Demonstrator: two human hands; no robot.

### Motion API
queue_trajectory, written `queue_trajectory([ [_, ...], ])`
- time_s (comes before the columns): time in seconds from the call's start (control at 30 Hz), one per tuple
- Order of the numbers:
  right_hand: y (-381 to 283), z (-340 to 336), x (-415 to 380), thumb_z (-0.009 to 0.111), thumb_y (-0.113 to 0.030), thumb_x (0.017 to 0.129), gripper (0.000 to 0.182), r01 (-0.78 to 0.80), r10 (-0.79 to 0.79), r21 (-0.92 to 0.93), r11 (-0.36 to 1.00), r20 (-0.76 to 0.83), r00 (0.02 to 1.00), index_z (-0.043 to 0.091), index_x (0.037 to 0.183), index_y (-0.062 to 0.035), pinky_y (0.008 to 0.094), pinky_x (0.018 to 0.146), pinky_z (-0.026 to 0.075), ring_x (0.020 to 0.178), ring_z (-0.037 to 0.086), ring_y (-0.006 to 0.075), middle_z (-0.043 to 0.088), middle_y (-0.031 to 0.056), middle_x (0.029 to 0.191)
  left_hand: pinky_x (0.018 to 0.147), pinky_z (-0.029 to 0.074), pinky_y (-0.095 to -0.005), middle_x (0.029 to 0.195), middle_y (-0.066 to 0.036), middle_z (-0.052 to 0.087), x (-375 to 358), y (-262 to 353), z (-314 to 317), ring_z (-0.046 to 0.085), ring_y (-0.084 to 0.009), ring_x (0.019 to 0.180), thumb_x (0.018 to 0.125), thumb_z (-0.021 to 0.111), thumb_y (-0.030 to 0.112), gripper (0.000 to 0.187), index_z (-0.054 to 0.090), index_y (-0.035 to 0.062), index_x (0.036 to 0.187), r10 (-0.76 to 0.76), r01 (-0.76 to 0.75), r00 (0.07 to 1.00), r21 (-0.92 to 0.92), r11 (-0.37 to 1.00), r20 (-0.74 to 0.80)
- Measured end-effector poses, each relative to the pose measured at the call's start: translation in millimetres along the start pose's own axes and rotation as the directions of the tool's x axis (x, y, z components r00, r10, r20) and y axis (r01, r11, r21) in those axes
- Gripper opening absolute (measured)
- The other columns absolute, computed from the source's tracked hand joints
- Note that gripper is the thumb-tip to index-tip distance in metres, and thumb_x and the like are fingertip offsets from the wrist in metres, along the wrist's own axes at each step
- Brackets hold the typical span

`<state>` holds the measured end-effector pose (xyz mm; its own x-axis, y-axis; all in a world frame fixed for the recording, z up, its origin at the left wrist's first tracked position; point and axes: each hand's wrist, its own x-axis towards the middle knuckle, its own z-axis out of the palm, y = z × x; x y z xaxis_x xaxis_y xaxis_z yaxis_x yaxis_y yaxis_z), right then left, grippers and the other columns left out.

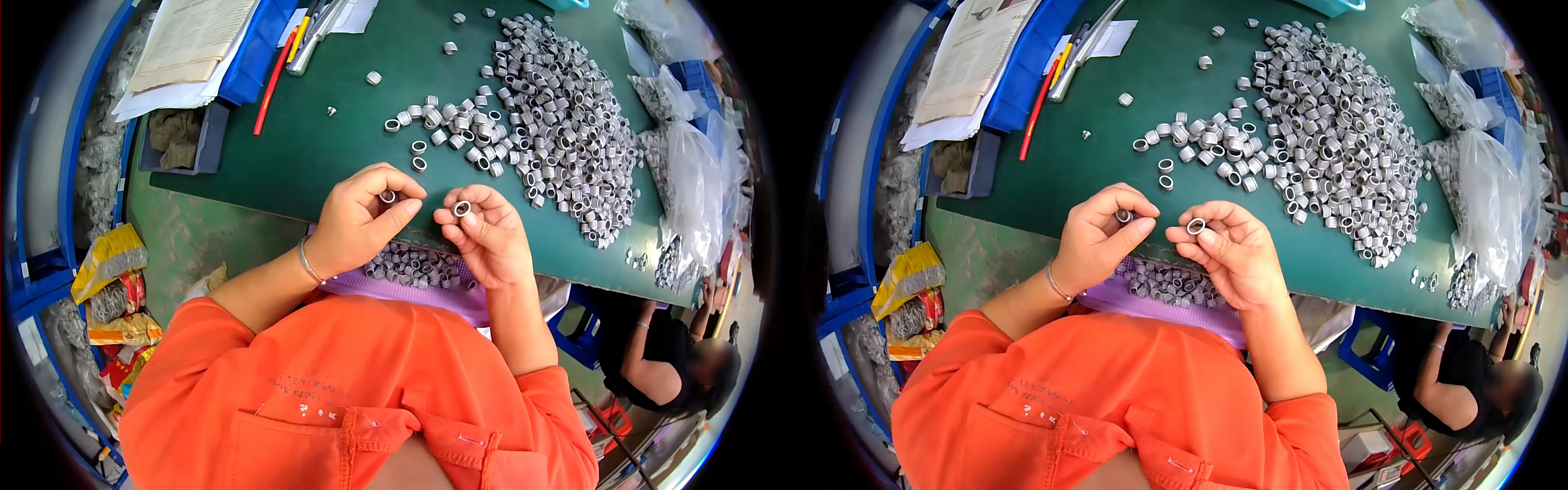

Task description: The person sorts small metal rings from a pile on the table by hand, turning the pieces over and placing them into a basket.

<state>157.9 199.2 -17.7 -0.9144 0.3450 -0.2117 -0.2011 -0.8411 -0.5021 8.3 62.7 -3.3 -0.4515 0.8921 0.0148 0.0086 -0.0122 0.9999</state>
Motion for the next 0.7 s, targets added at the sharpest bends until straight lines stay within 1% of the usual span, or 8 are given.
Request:
queue_trajectory([
  [0.23, -1, 2, -3, 0.055, 0.004, 0.087, 0.019, -0.013, 0.013, -0.002, 1.000, 0.000, 1.000, 0.056, 0.106, 0.0038, 0.0327, 0.082, 0.056, 0.097, 0.064, 0.0273, 0.062, 0.0155, 0.102, 0.059, 0.040, -0.0174, 0.092, -0.004, 0.052, -3, -2, 4, 0.050, -0.0058, 0.074, 0.082, 0.063, -0.004, 0.016, 0.059, -0.0015, 0.097, 0.014, -0.014, 1.000, 0.019, 1.000, 0.027],
  [0.4, 7, 1, -3, 0.062, 0.000, 0.084, 0.016, 0.006, -0.023, -0.272, 0.962, -0.060, 0.998, 0.060, 0.100, 0.0017, 0.0228, 0.063, 0.053, 0.077, 0.063, 0.0145, 0.066, 0.0110, 0.091, 0.052, 0.038, -0.0172, 0.086, -0.003, 0.054, -3, 3, 8, 0.048, -0.0045, 0.060, 0.074, 0.072, -0.002, 0.030, 0.063, 0.0011, 0.102, 0.083, -0.094, 0.994, 0.157, 0.983, 0.074],
  [0.43, 8, 2, -3, 0.062, 0.000, 0.084, 0.016, 0.005, -0.021, -0.266, 0.964, -0.059, 0.998, 0.060, 0.100, 0.0017, 0.0228, 0.063, 0.053, 0.077, 0.063, 0.0145, 0.066, 0.0110, 0.091, 0.052, 0.038, -0.0172, 0.086, -0.003, 0.054, -3, 1, 9, 0.048, -0.0045, 0.060, 0.074, 0.072, -0.002, 0.030, 0.063, 0.0011, 0.102, 0.078, -0.089, 0.994, 0.161, 0.983, 0.074],
  [0.5, 7, 4, -4, 0.064, -0.001, 0.084, 0.014, -0.010, -0.020, -0.356, 0.934, -0.080, 0.997, 0.061, 0.097, 0.0014, 0.0210, 0.059, 0.049, 0.074, 0.060, 0.0109, 0.066, 0.0089, 0.088, 0.051, 0.037, -0.0176, 0.081, -0.002, 0.054, -1, -6, 7, 0.046, -0.0038, 0.058, 0.072, 0.074, -0.001, 0.032, 0.063, 0.0015, 0.102, 0.227, -0.242, 0.970, 0.270, 0.932, 0.085],
  [0.57, 2, 9, 1, 0.063, -0.001, 0.085, 0.011, -0.044, 0.018, -0.404, 0.914, -0.068, 0.998, 0.060, 0.095, 0.0005, 0.0219, 0.061, 0.049, 0.074, 0.060, 0.0100, 0.066, 0.0070, 0.089, 0.047, 0.038, -0.0203, 0.075, -0.002, 0.052, -1, -7, 7, 0.044, -0.0058, 0.051, 0.070, 0.076, 0.003, 0.026, 0.065, 0.0042, 0.093, 0.266, -0.265, 0.963, 0.270, 0.926, 0.032],
  [0.63, 3, 16, 10, 0.061, 0.000, 0.085, 0.010, -0.005, -0.165, -0.739, 0.674, -0.157, 0.974, 0.061, 0.095, -0.0007, 0.0235, 0.062, 0.048, 0.073, 0.059, 0.0101, 0.065, 0.0057, 0.088, 0.047, 0.039, -0.0225, 0.075, -0.002, 0.053, -4, 2, 5, 0.046, -0.0069, 0.053, 0.068, 0.076, 0.002, 0.023, 0.061, 0.0035, 0.085, 0.191, -0.184, 0.982, 0.291, 0.939, 0.005],
  [0.67, 7, 8, 22, 0.059, 0.002, 0.083, 0.013, 0.244, -0.403, -0.924, 0.294, 0.112, 0.908, 0.062, 0.095, -0.0020, 0.0256, 0.062, 0.046, 0.074, 0.058, 0.0148, 0.063, 0.0070, 0.085, 0.047, 0.039, -0.0225, 0.075, -0.002, 0.053, -4, 4, 5, 0.046, -0.0069, 0.053, 0.068, 0.076, 0.002, 0.023, 0.061, 0.0035, 0.085, 0.188, -0.182, 0.982, 0.294, 0.938, 0.007],
  [0.7, 0, 17, 30, 0.062, 0.003, 0.078, 0.016, 0.313, -0.424, -0.948, -0.054, 0.305, 0.853, 0.063, 0.094, -0.0024, 0.0303, 0.065, 0.046, 0.077, 0.058, 0.0229, 0.058, 0.0097, 0.086, 0.047, 0.039, -0.0234, 0.074, -0.002, 0.052, -5, 6, 7, 0.046, -0.0079, 0.054, 0.067, 0.076, 0.002, 0.023, 0.058, 0.0036, 0.081, 0.186, -0.169, 0.982, 0.355, 0.920, -0.016],
])
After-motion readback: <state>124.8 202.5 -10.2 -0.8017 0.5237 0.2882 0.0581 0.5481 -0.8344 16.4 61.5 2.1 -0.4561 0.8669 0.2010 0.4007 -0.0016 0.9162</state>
